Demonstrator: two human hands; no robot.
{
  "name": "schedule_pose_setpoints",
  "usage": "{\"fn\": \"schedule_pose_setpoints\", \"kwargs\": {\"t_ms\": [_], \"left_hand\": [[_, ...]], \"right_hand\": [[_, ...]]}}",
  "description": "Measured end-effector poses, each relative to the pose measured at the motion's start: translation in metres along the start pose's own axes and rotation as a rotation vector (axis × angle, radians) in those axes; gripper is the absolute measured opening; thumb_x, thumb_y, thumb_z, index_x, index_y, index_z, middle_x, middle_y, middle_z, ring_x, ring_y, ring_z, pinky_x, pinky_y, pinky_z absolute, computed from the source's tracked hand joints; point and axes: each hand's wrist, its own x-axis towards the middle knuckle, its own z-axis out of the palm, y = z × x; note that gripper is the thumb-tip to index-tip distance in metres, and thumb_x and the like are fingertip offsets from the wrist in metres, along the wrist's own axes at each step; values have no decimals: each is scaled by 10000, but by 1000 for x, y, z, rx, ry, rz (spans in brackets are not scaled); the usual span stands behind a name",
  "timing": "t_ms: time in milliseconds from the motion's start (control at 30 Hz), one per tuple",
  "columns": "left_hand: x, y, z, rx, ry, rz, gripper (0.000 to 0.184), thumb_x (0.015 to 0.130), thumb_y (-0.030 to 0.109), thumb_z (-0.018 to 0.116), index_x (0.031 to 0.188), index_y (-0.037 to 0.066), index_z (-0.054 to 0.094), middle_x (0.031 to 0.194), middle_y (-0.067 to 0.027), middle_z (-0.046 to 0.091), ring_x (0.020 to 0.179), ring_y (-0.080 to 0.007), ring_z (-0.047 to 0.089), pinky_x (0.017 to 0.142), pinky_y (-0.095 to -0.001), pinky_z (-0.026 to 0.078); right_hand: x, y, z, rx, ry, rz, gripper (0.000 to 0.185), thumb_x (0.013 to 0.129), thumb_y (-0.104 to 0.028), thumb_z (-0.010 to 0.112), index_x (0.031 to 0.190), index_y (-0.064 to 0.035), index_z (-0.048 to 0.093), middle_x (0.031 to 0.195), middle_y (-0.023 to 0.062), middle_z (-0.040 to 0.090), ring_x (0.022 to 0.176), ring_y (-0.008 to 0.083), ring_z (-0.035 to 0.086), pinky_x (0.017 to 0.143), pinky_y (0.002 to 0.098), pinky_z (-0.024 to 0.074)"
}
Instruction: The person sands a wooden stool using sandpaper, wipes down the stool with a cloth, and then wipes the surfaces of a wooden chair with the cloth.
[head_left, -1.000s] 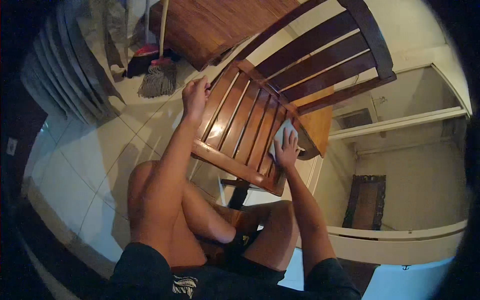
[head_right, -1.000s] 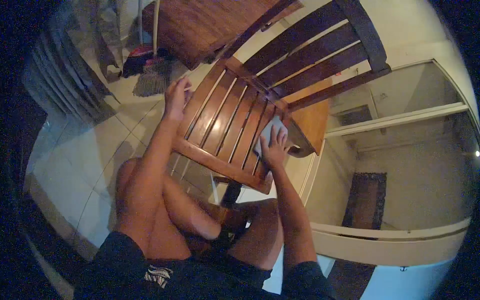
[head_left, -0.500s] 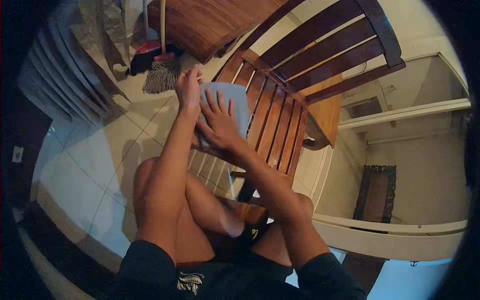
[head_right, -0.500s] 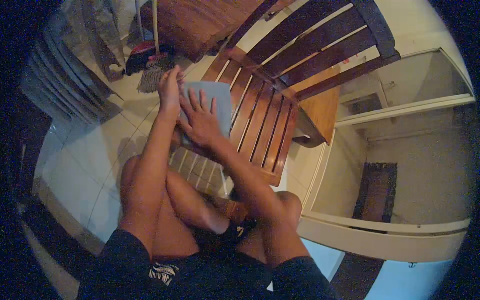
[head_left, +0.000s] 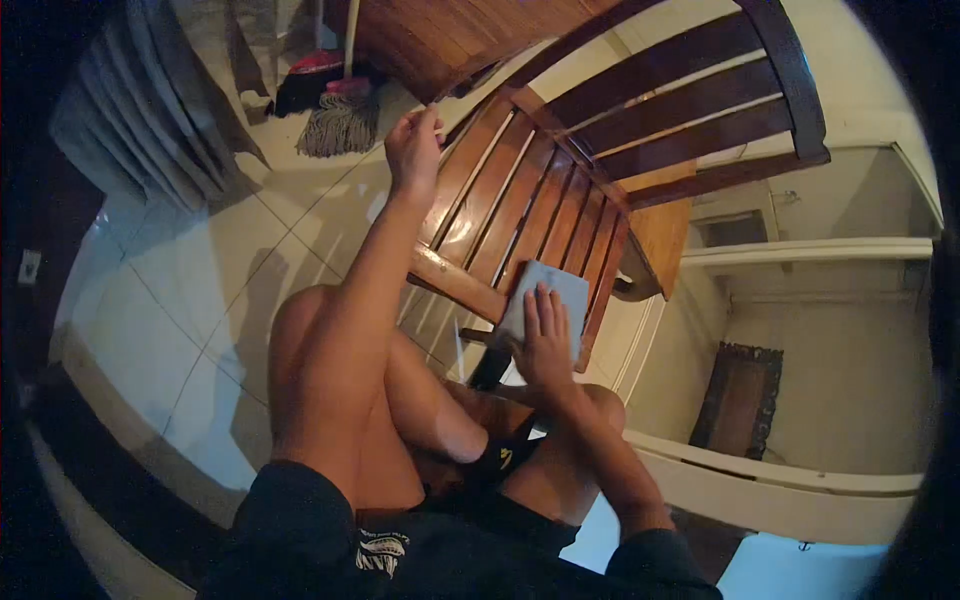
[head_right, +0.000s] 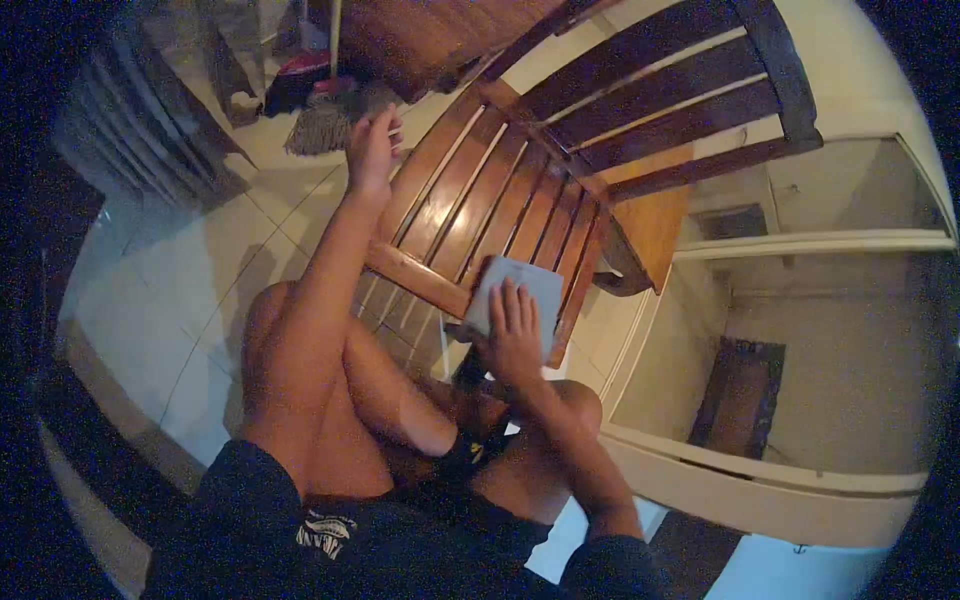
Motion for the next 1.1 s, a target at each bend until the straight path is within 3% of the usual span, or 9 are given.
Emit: {"fn": "schedule_pose_setpoints", "kwargs": {"t_ms": [33,267,367,533,667,733,867,933,1100], "left_hand": [[1,2,-1,-4,15,9,227,936,330,685,904,117,614,810,25,603,676,-84,561,562,-228,423],[3,3,-4,-35,49,14,235,926,290,705,929,71,619,825,-1,626,721,-94,575,620,-242,459],[7,7,-11,1,15,2,239,921,336,703,939,112,621,850,12,633,703,-86,568,607,-243,440],[1,14,-11,-11,38,-59,238,915,363,703,945,140,626,852,29,638,697,-80,573,614,-232,424],[2,11,-13,-13,-30,-102,234,909,366,707,947,147,635,854,36,641,718,-87,586,632,-240,426],[-3,11,-9,-18,-17,-104,232,909,368,707,943,149,640,854,37,643,727,-88,589,636,-245,430],[-7,14,1,-16,-4,-104,236,914,360,706,941,135,640,848,31,640,727,-86,585,611,-244,431],[-8,12,3,-20,-1,-110,252,927,337,705,949,100,623,839,17,624,691,-78,564,546,-220,420],[-7,11,3,-17,-16,-90,248,927,333,704,944,99,624,827,21,622,679,-74,559,546,-220,423]], "right_hand": [[7,-10,13,13,114,10,861,828,-288,735,1544,-45,323,1610,203,304,1472,424,310,1205,542,240],[99,-119,13,132,242,-60,706,871,-166,637,1516,-38,377,1602,162,346,1503,397,267,1213,531,224],[126,-141,22,81,277,-129,662,893,-159,601,1512,-44,394,1602,151,354,1505,396,265,1211,530,230],[118,-124,15,65,271,-267,651,884,-119,577,1509,-54,409,1598,144,362,1489,402,298,1205,517,252],[54,-70,12,99,222,-167,662,838,-134,617,1475,-48,457,1532,140,442,1414,384,412,1152,493,340],[12,-32,24,78,252,-85,753,795,-138,689,1497,-58,429,1465,165,491,1337,392,477,1097,486,391],[-48,33,24,16,212,49,723,770,-195,754,1424,-47,482,1358,214,526,1232,408,517,1048,508,399],[-55,34,22,16,178,125,691,771,-219,766,1386,-43,507,1328,225,532,1210,416,520,1041,524,392],[-28,7,39,-46,283,185,678,783,-317,771,1347,-44,512,1306,215,522,1202,418,499,1027,565,360]]}}
